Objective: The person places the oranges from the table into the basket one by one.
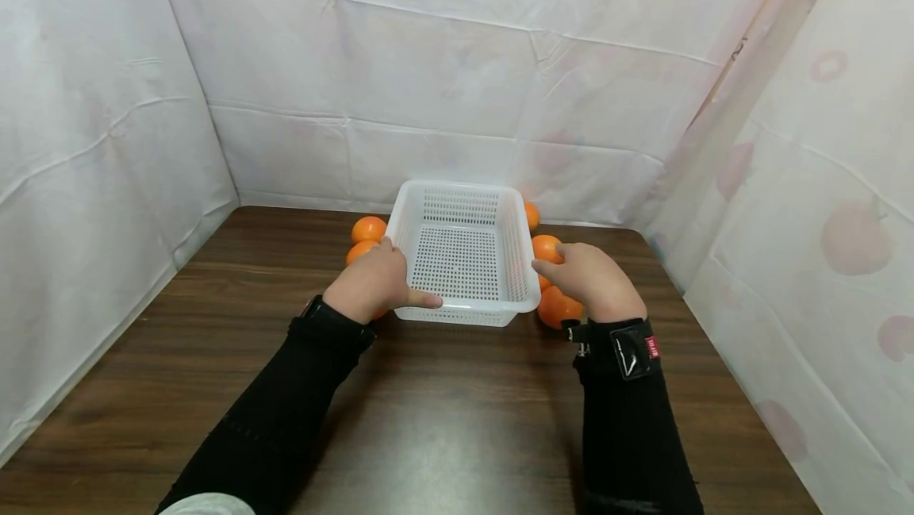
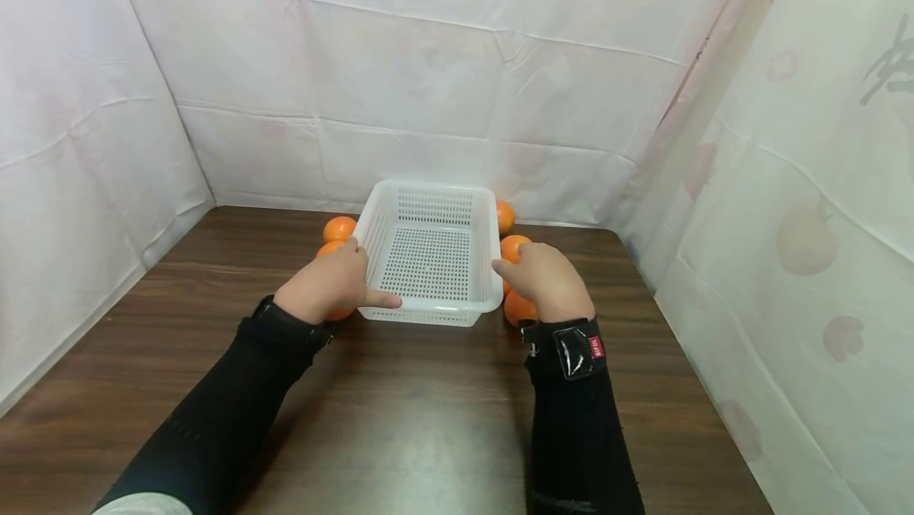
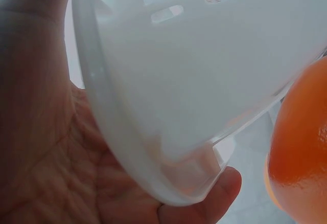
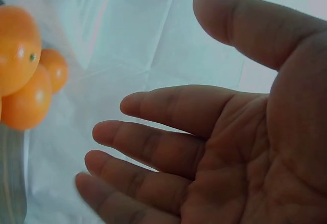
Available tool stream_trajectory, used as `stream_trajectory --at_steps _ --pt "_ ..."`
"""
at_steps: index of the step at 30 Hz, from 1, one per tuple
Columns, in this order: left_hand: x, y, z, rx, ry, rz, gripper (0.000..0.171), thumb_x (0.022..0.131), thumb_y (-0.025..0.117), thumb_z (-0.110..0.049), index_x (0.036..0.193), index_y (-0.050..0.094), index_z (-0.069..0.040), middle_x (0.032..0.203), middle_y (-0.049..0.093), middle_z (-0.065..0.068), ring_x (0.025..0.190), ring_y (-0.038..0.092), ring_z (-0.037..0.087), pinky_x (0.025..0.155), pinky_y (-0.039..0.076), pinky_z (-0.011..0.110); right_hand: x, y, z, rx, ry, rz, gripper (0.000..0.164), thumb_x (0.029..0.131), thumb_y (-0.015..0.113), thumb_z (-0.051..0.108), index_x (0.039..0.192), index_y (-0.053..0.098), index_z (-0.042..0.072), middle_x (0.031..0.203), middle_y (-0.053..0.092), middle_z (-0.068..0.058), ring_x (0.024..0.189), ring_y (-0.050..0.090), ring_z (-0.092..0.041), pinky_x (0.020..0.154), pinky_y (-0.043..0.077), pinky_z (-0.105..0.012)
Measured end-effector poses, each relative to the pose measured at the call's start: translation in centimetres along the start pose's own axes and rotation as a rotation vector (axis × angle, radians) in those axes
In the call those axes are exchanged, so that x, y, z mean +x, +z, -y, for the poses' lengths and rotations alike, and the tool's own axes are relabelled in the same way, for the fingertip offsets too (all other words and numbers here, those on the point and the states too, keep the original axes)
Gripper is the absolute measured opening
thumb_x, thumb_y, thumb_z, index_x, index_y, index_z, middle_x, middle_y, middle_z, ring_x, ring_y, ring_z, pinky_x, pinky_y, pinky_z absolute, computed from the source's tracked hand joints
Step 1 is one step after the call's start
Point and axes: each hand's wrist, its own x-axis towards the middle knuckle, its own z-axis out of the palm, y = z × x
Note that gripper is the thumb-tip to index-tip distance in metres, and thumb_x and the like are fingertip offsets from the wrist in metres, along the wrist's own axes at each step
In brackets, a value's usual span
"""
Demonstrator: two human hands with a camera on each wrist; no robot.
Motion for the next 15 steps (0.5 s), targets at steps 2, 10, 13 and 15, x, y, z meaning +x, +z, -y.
stream_trajectory --at_steps 2,10,13,15 --pt "0.0 0.0 0.0 0.003 0.000 -0.002 0.104 0.070 0.075 -0.089 0.117 0.061 0.003 0.149 0.048 0.029 0.093 0.061 0.029 0.082 0.054 0.038 0.2 0.0 -0.4 0.013 0.015 0.013 0.076 0.104 0.048 0.060 0.162 0.042 0.011 0.162 0.048 -0.016 0.140 0.052 -0.039 0.116 0.041 -0.063" --pt "-0.1 -0.1 0.1 -0.005 0.013 -0.007 0.102 0.070 0.076 -0.088 0.115 0.062 0.003 0.142 0.051 0.027 0.092 0.061 0.029 0.081 0.053 0.038 1.1 0.3 -1.4 0.060 0.065 0.072 0.076 0.106 0.052 0.055 0.163 0.039 0.006 0.167 0.041 -0.020 0.146 0.047 -0.045 0.118 0.038 -0.067" --pt "-0.2 -0.1 0.0 -0.004 0.016 -0.009 0.101 0.070 0.076 -0.088 0.113 0.062 0.002 0.140 0.052 0.026 0.092 0.061 0.028 0.080 0.053 0.037 1.6 0.5 -1.8 0.080 0.072 0.086 0.071 0.105 0.055 0.051 0.159 0.046 0.006 0.161 0.049 -0.020 0.139 0.052 -0.042 0.113 0.043 -0.065" --pt "-0.2 -0.1 0.0 0.002 0.021 -0.011 0.100 0.071 0.075 -0.088 0.112 0.063 0.002 0.139 0.052 0.026 0.091 0.061 0.028 0.080 0.053 0.037 1.9 0.7 -2.0 0.084 0.077 0.096 0.068 0.104 0.058 0.049 0.156 0.049 0.006 0.158 0.052 -0.020 0.136 0.055 -0.041 0.111 0.045 -0.064"
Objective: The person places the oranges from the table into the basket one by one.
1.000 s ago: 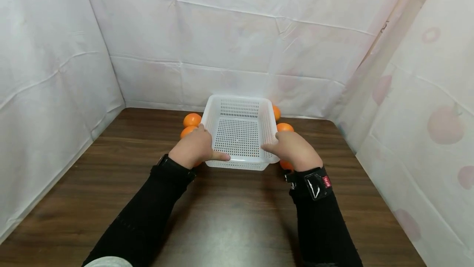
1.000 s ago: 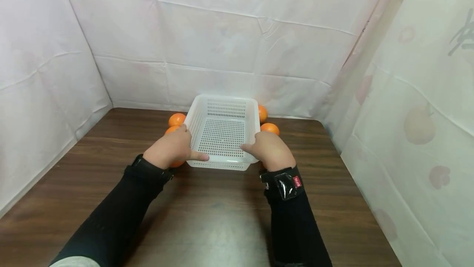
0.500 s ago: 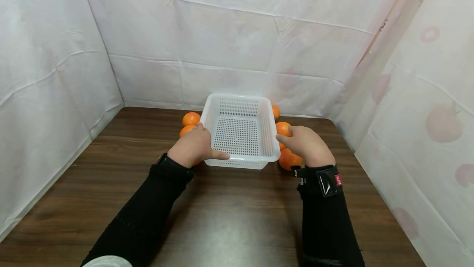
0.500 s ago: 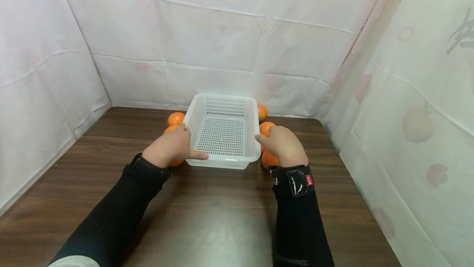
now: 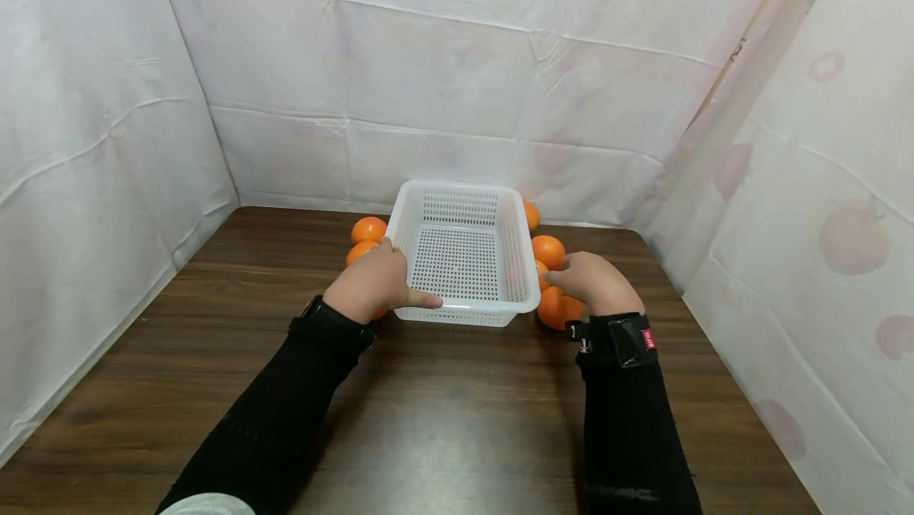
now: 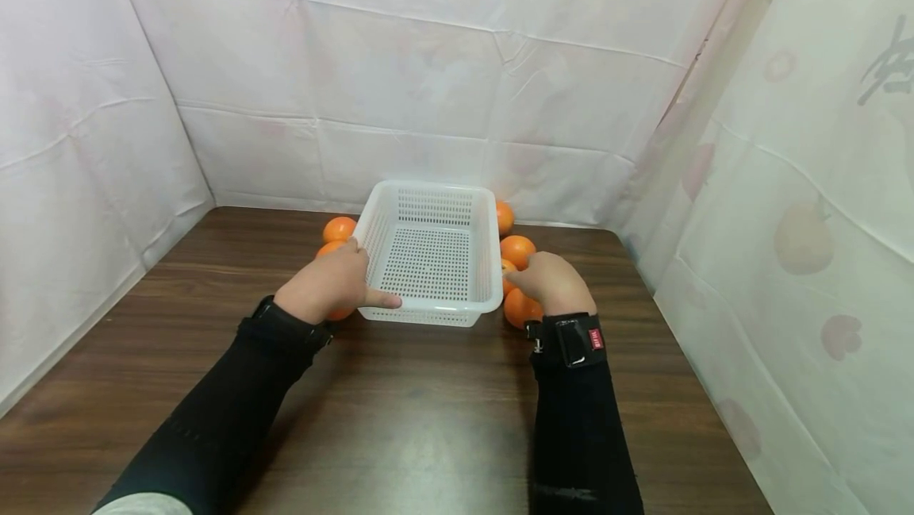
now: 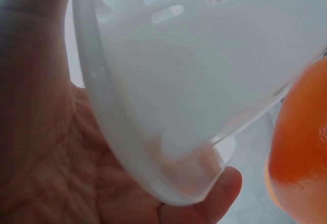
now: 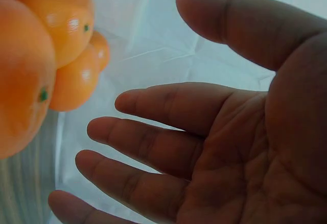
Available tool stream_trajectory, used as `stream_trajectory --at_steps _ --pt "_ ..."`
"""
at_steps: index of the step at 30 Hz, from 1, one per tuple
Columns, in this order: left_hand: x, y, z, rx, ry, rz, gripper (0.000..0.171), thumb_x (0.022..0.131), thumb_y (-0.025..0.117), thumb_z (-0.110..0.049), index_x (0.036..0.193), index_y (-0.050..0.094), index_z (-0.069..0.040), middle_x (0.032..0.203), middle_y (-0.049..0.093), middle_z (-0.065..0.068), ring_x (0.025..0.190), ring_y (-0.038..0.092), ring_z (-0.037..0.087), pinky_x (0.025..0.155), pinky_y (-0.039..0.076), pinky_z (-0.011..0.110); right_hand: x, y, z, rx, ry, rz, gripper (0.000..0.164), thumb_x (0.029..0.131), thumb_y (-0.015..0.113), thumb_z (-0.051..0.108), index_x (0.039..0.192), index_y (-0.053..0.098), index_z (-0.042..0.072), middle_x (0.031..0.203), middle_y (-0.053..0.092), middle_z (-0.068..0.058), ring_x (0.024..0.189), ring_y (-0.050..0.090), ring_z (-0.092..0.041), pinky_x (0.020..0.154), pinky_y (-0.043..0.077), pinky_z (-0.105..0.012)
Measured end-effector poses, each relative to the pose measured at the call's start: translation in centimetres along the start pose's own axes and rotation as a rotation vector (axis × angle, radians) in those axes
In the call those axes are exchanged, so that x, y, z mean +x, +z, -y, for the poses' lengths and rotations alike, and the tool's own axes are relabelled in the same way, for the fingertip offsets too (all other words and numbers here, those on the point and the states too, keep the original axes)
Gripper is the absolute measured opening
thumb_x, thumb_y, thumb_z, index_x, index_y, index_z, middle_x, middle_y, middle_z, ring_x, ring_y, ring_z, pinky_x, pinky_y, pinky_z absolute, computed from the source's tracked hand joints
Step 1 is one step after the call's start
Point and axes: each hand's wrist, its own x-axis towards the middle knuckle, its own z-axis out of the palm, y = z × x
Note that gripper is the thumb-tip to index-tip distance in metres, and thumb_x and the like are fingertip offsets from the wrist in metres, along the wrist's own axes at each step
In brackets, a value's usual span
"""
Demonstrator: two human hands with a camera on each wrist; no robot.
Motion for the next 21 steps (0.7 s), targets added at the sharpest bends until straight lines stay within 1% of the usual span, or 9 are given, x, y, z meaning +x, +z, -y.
stream_trajectory --at_steps 5,8,10,11,12,14,15,16,21 --pt "0.1 0.1 0.1 0.010 -0.004 -0.004 0.104 0.069 0.074 -0.090 0.116 0.062 0.002 0.145 0.052 0.029 0.095 0.061 0.030 0.084 0.054 0.038 0.8 0.4 -0.5 0.009 0.026 0.031 0.070 0.102 0.063 0.049 0.154 0.050 0.003 0.158 0.052 -0.022 0.135 0.054 -0.043 0.109 0.046 -0.063" --pt "0.2 0.1 0.2 0.011 -0.007 -0.001 0.109 0.069 0.074 -0.091 0.122 0.061 0.004 0.156 0.046 0.033 0.101 0.061 0.032 0.091 0.055 0.042 1.1 0.7 -0.8 0.002 0.030 0.034 0.066 0.100 0.066 0.048 0.147 0.057 0.003 0.151 0.057 -0.020 0.126 0.058 -0.039 0.102 0.050 -0.059" --pt "0.2 0.1 0.1 0.017 -0.007 0.004 0.112 0.070 0.073 -0.091 0.126 0.061 0.006 0.161 0.040 0.036 0.107 0.061 0.034 0.096 0.055 0.044 1.3 0.8 -1.0 -0.003 0.030 0.029 0.049 0.098 0.068 0.047 0.122 0.068 0.005 0.124 0.067 -0.015 0.108 0.061 -0.033 0.091 0.053 -0.051" --pt "0.2 0.1 0.1 0.020 -0.008 0.006 0.114 0.070 0.073 -0.091 0.128 0.061 0.007 0.163 0.038 0.036 0.109 0.061 0.034 0.098 0.055 0.045 1.4 0.9 -1.2 -0.002 0.030 0.026 0.040 0.097 0.068 0.046 0.107 0.069 0.007 0.107 0.066 -0.010 0.098 0.061 -0.030 0.084 0.051 -0.046" --pt "0.2 0.1 0.1 0.019 -0.009 0.009 0.115 0.071 0.073 -0.090 0.130 0.061 0.007 0.164 0.035 0.037 0.110 0.060 0.035 0.100 0.055 0.046 1.5 1.0 -1.3 -0.005 0.024 0.019 0.035 0.096 0.069 0.045 0.093 0.066 0.010 0.094 0.061 -0.005 0.090 0.058 -0.026 0.080 0.049 -0.043" --pt "0.2 0.0 0.0 0.018 -0.014 0.014 0.116 0.071 0.073 -0.090 0.132 0.060 0.008 0.165 0.034 0.037 0.112 0.060 0.035 0.101 0.055 0.046 1.7 1.2 -1.4 -0.011 0.023 0.016 0.037 0.095 0.069 0.042 0.076 0.052 0.016 0.078 0.044 0.001 0.080 0.051 -0.022 0.074 0.044 -0.039" --pt "0.2 0.0 0.0 0.019 -0.014 0.016 0.115 0.072 0.073 -0.090 0.132 0.061 0.007 0.165 0.033 0.037 0.112 0.060 0.035 0.102 0.054 0.046 1.8 1.3 -1.4 -0.015 0.022 0.016 0.041 0.095 0.069 0.041 0.071 0.044 0.018 0.075 0.036 0.002 0.077 0.048 -0.021 0.073 0.041 -0.038" --pt "0.2 0.0 0.0 0.016 -0.017 0.017 0.115 0.072 0.073 -0.089 0.132 0.061 0.008 0.165 0.033 0.037 0.112 0.060 0.035 0.102 0.054 0.046 1.9 1.4 -1.4 -0.020 0.019 0.017 0.041 0.095 0.069 0.039 0.070 0.043 0.019 0.074 0.036 0.003 0.076 0.048 -0.020 0.073 0.041 -0.038" --pt "0.2 0.0 0.1 0.004 -0.020 0.019 0.112 0.071 0.074 -0.089 0.128 0.064 0.007 0.165 0.032 0.037 0.112 0.059 0.035 0.101 0.055 0.046 2.2 1.7 -1.4 -0.048 0.013 0.028 0.035 0.093 0.071 0.037 0.076 0.048 0.018 0.084 0.049 -0.001 0.089 0.054 -0.025 0.080 0.046 -0.041"
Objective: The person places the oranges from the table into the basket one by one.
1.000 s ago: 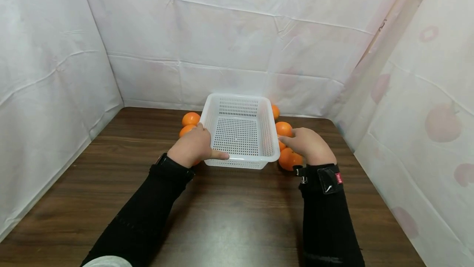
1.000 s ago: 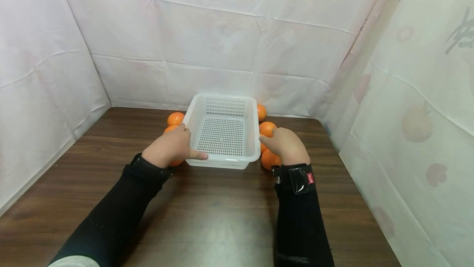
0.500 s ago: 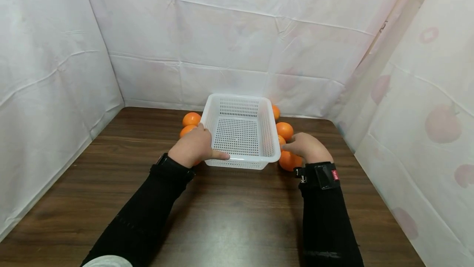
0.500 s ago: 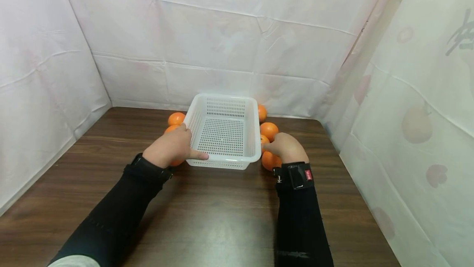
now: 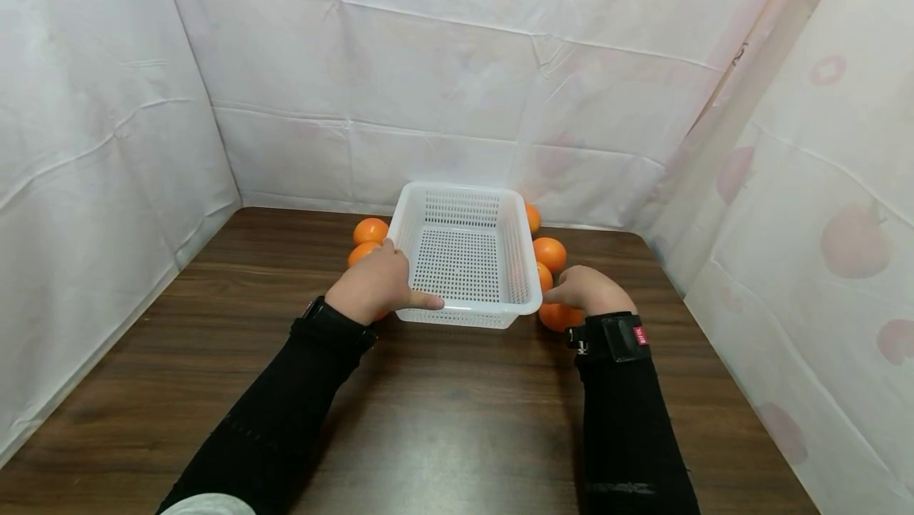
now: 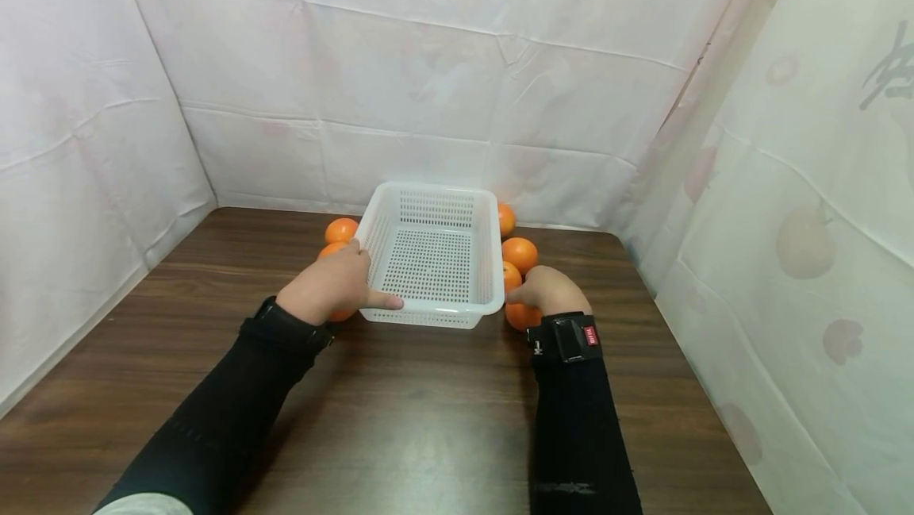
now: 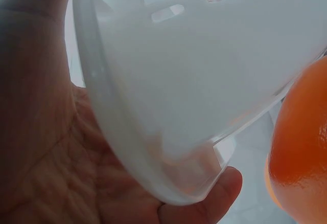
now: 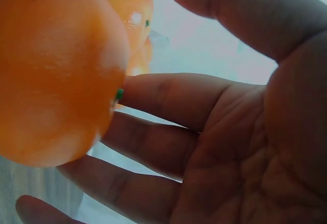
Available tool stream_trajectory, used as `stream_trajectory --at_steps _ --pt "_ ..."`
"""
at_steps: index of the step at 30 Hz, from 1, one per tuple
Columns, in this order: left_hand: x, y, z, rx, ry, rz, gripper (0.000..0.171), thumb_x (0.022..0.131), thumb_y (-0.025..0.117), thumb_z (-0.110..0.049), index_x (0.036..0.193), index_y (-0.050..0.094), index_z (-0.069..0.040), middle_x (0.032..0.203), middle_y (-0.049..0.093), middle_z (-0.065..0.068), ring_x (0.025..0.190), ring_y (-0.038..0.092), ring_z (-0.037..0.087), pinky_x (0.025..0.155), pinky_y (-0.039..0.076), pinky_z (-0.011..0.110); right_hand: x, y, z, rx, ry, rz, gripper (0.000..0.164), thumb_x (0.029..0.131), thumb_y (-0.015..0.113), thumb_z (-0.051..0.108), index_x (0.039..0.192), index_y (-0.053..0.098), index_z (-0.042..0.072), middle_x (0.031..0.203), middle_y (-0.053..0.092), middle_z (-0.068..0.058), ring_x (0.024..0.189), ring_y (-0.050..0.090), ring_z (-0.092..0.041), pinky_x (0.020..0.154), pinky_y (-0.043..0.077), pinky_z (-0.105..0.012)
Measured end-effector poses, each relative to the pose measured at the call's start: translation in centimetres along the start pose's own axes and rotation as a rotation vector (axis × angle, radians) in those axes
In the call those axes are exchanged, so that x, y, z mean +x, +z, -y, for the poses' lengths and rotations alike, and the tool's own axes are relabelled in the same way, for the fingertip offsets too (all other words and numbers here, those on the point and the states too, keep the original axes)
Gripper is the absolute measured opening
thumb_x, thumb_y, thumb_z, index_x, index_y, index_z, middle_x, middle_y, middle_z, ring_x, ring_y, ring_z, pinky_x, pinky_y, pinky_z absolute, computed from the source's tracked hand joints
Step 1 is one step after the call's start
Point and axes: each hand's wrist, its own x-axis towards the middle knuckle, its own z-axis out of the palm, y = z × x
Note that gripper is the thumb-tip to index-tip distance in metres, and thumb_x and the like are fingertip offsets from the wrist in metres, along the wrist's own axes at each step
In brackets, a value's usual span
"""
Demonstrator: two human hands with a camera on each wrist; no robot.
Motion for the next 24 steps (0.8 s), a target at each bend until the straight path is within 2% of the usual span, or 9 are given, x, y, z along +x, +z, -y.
stream_trajectory --at_steps 4,6,9,11,13,19,24 --pt "0.1 0.1 0.1 -0.003 0.009 -0.005 0.112 0.071 0.073 -0.090 0.126 0.064 0.007 0.164 0.033 0.038 0.113 0.060 0.035 0.102 0.054 0.048 0.3 0.1 -0.1 -0.014 0.004 0.009 0.028 0.089 0.072 0.035 0.083 0.056 0.014 0.094 0.058 -0.005 0.095 0.056 -0.029 0.084 0.048 -0.044" --pt "0.1 0.0 0.2 -0.001 0.014 -0.009 0.112 0.071 0.073 -0.090 0.125 0.064 0.007 0.164 0.034 0.038 0.114 0.060 0.035 0.103 0.054 0.048 0.5 0.2 -0.2 -0.025 0.009 0.015 0.026 0.088 0.071 0.034 0.096 0.064 0.010 0.104 0.062 -0.009 0.099 0.058 -0.032 0.087 0.049 -0.047" --pt "0.2 0.0 0.2 -0.001 0.016 -0.015 0.112 0.071 0.074 -0.089 0.126 0.064 0.008 0.163 0.035 0.038 0.115 0.060 0.036 0.104 0.053 0.048 0.8 0.4 -0.3 -0.054 0.010 0.028 0.048 0.088 0.071 0.035 0.127 0.066 0.007 0.128 0.065 -0.015 0.110 0.059 -0.036 0.095 0.050 -0.054" --pt "0.2 0.0 0.2 0.003 0.017 -0.016 0.112 0.072 0.074 -0.089 0.127 0.063 0.008 0.163 0.035 0.038 0.115 0.060 0.036 0.105 0.053 0.048 1.0 0.6 -0.3 -0.067 0.014 0.037 0.060 0.088 0.071 0.037 0.139 0.061 0.007 0.138 0.063 -0.018 0.114 0.058 -0.037 0.100 0.049 -0.058" --pt "0.2 0.1 0.2 0.004 0.015 -0.015 0.113 0.072 0.074 -0.089 0.128 0.063 0.008 0.163 0.035 0.038 0.116 0.060 0.036 0.105 0.053 0.048 1.2 0.8 -0.4 -0.061 0.020 0.040 0.064 0.088 0.072 0.040 0.142 0.059 0.008 0.140 0.062 -0.018 0.116 0.058 -0.038 0.102 0.048 -0.060" --pt "0.1 0.1 0.2 0.004 0.002 -0.005 0.117 0.071 0.073 -0.090 0.133 0.063 0.009 0.165 0.033 0.037 0.113 0.060 0.036 0.102 0.055 0.048 1.4 1.4 -0.6 -0.029 0.016 0.033 0.059 0.087 0.077 0.044 0.132 0.062 0.011 0.132 0.066 -0.015 0.112 0.059 -0.036 0.098 0.050 -0.057" --pt "-0.1 -0.1 0.1 -0.005 0.003 -0.005 0.118 0.071 0.074 -0.089 0.135 0.061 0.009 0.165 0.032 0.037 0.113 0.060 0.035 0.102 0.055 0.048 1.4 1.4 -0.7 -0.044 0.006 0.022 0.052 0.086 0.076 0.037 0.129 0.062 0.010 0.125 0.067 -0.014 0.106 0.060 -0.035 0.094 0.050 -0.054"
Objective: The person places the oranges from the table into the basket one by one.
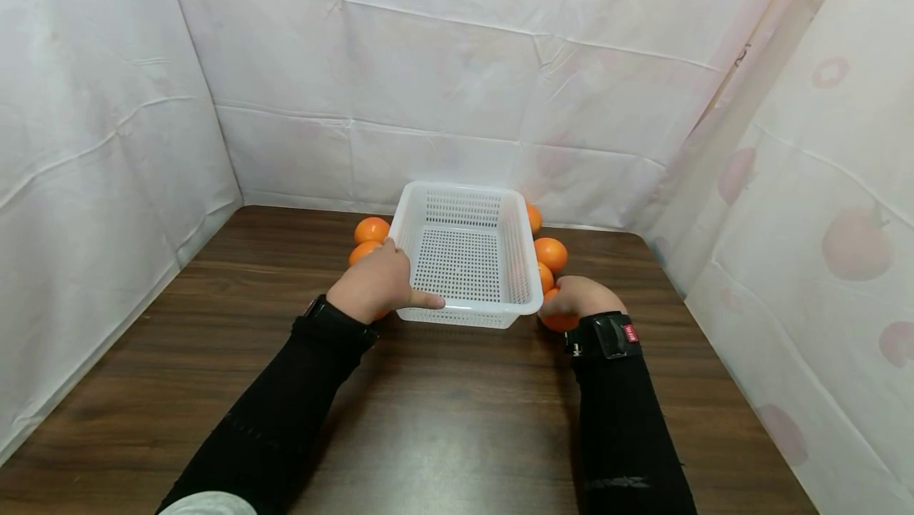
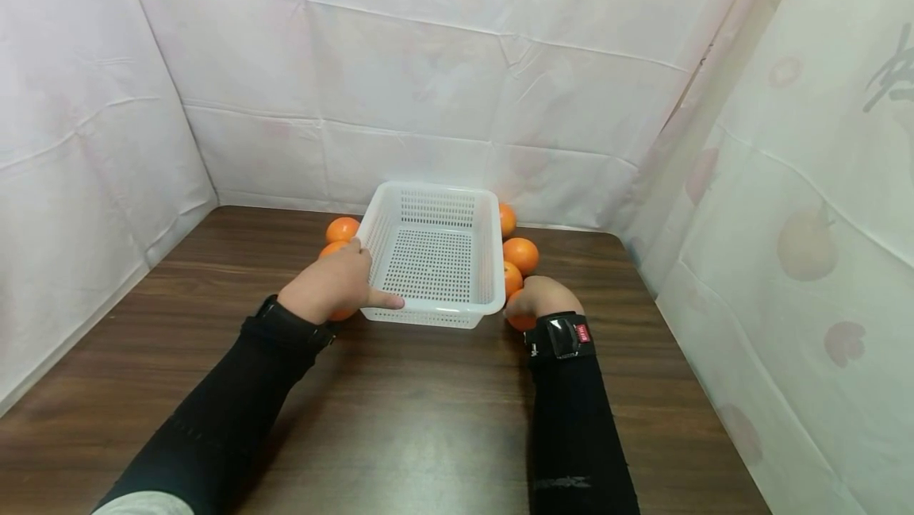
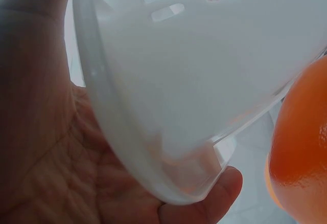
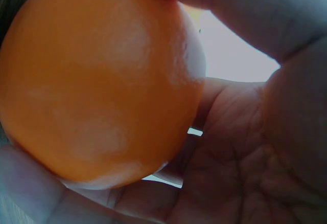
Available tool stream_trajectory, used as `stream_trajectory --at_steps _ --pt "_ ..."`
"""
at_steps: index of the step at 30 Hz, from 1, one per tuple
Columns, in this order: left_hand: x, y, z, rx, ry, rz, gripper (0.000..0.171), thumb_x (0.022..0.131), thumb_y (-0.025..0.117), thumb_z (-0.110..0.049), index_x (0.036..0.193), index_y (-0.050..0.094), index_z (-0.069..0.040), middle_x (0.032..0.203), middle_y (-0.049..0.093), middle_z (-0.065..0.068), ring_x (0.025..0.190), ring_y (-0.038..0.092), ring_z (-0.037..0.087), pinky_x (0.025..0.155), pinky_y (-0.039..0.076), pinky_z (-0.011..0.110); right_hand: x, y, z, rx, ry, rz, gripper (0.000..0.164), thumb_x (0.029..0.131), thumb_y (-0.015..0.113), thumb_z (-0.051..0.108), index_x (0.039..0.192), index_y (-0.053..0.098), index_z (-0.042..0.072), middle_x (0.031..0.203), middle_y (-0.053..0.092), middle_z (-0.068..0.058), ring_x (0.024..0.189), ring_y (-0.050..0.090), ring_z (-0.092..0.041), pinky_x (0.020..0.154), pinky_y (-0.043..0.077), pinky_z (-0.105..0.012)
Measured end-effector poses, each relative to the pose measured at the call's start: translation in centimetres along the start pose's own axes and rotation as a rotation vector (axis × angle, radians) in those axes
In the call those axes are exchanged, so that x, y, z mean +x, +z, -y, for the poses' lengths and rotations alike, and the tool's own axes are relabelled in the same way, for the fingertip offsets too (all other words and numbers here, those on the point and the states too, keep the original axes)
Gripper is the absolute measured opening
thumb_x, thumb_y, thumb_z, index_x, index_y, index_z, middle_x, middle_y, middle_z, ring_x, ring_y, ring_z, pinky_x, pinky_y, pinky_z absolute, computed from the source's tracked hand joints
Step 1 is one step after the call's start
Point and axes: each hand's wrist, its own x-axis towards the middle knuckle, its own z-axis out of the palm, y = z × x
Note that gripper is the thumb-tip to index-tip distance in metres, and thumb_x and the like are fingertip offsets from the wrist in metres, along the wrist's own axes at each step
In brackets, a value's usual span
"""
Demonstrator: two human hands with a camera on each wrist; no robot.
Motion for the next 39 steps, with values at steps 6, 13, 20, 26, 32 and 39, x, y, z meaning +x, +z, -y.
stream_trajectory --at_steps 6,13,20,26,32,39 --pt "-0.03 -0.02 -0.02 -0.014 0.008 -0.004 0.114 0.073 0.075 -0.087 0.135 0.060 0.008 0.165 0.032 0.038 0.113 0.060 0.035 0.102 0.055 0.048 -0.04 0.02 -0.10 0.005 -0.004 -0.011 0.046 0.085 0.076 0.030 0.124 0.064 0.009 0.118 0.068 -0.013 0.101 0.061 -0.032 0.089 0.050 -0.049" --pt "-0.03 -0.04 -0.01 -0.011 0.016 -0.006 0.109 0.073 0.076 -0.086 0.129 0.061 0.007 0.164 0.034 0.038 0.114 0.060 0.035 0.102 0.054 0.048 -0.10 0.05 -0.12 -0.003 -0.019 -0.019 0.044 0.085 0.076 0.030 0.122 0.065 0.009 0.118 0.069 -0.013 0.100 0.063 -0.032 0.088 0.050 -0.050" --pt "-0.04 -0.15 -0.14 0.006 0.001 0.006 0.118 0.073 0.075 -0.087 0.138 0.057 0.010 0.165 0.032 0.037 0.114 0.059 0.035 0.104 0.054 0.047 -0.05 0.13 -0.12 0.007 -0.007 -0.009 0.043 0.085 0.075 0.029 0.122 0.064 0.009 0.118 0.068 -0.013 0.101 0.062 -0.032 0.089 0.050 -0.049" --pt "-0.04 -0.06 -0.20 0.023 0.007 0.009 0.121 0.075 0.073 -0.087 0.142 0.054 0.012 0.165 0.032 0.039 0.118 0.061 0.037 0.104 0.055 0.049 -0.24 0.03 -0.07 0.010 -0.011 -0.002 0.043 0.086 0.075 0.029 0.122 0.065 0.008 0.115 0.068 -0.013 0.099 0.061 -0.032 0.088 0.049 -0.048" --pt "0.03 -0.06 -0.16 0.027 0.017 0.010 0.123 0.076 0.072 -0.087 0.146 0.052 0.013 0.165 0.030 0.040 0.119 0.061 0.038 0.104 0.055 0.049 -0.28 -0.06 -0.12 0.014 -0.009 0.000 0.044 0.086 0.076 0.029 0.123 0.064 0.008 0.115 0.069 -0.014 0.099 0.062 -0.032 0.088 0.050 -0.048" --pt "0.01 -0.07 -0.09 0.004 0.026 -0.006 0.122 0.075 0.074 -0.086 0.143 0.052 0.012 0.163 0.032 0.041 0.122 0.061 0.039 0.105 0.055 0.049 -0.25 -0.16 -0.17 0.020 0.000 0.003 0.045 0.086 0.075 0.029 0.124 0.064 0.008 0.116 0.068 -0.014 0.100 0.060 -0.032 0.087 0.049 -0.048"
